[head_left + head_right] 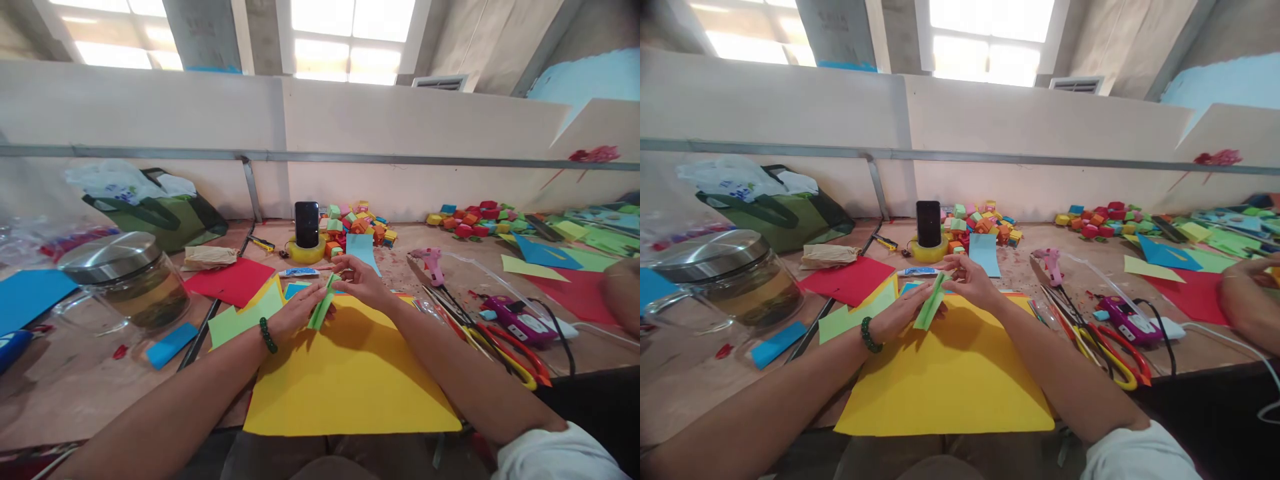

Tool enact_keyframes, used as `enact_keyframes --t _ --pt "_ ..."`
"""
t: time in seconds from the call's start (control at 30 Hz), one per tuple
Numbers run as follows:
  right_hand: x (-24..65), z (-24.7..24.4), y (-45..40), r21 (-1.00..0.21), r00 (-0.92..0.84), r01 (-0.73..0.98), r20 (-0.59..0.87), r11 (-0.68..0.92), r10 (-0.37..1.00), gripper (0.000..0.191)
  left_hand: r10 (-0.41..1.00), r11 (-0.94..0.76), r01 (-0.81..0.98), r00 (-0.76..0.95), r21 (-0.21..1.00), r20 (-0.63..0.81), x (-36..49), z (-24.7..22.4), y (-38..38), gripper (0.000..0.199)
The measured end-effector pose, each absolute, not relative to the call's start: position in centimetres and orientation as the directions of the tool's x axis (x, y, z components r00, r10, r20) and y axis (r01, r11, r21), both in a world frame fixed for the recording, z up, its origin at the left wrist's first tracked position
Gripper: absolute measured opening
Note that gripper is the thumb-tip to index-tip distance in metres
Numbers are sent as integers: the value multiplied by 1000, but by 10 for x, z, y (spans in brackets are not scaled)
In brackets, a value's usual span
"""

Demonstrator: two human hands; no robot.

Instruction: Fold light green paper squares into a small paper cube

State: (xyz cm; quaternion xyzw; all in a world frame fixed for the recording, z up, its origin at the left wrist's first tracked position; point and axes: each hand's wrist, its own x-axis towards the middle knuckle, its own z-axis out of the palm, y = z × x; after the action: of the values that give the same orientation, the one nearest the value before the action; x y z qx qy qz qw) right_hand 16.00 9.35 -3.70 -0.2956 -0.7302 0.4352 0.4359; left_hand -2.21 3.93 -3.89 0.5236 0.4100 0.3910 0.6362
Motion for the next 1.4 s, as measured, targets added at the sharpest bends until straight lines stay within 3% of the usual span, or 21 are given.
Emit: enact_keyframes --t 0.2,0.37,0.5,0.6,0.77,0.87,1.0,1.07,1.27,1.33,1.4 --pt "160 -36 94 -886 -415 32 410 463 812 47 957 145 -204 276 968 -86 -23 -38 42 39" --pt "157 -39 91 -872 -384 90 415 481 825 30 957 157 -218 273 963 -94 -24 -35 41 50" --pt "156 -37 91 -934 -403 -49 342 354 848 45 960 161 -207 259 965 -104 -23 -34 41 55" --pt "156 -33 90 -957 -428 -123 290 263 856 54 978 68 -178 206 982 -30 -24 -36 45 54" --pt "154 -29 85 -973 -475 -99 230 208 850 47 990 -113 -36 86 993 116 -28 -44 51 52" --pt "152 -32 84 -973 -484 -102 232 209 844 43 976 -196 163 130 967 176 -26 -44 48 52" --pt "151 -33 85 -972 -482 -107 233 207 844 45 947 -318 456 196 831 255 -23 -41 40 90" --pt "152 -32 85 -974 -468 -108 228 201 854 47 948 -317 528 153 788 279 -23 -39 38 98" --pt "152 -26 83 -978 -432 -74 210 197 877 44 881 -402 681 106 612 460 -31 -37 41 95" --pt "152 -24 82 -976 -441 -37 208 214 873 39 851 -451 697 147 558 505 -33 -37 42 79" --pt "152 -23 80 -973 -457 -5 209 233 865 35 848 -479 652 171 587 502 -33 -38 43 58"
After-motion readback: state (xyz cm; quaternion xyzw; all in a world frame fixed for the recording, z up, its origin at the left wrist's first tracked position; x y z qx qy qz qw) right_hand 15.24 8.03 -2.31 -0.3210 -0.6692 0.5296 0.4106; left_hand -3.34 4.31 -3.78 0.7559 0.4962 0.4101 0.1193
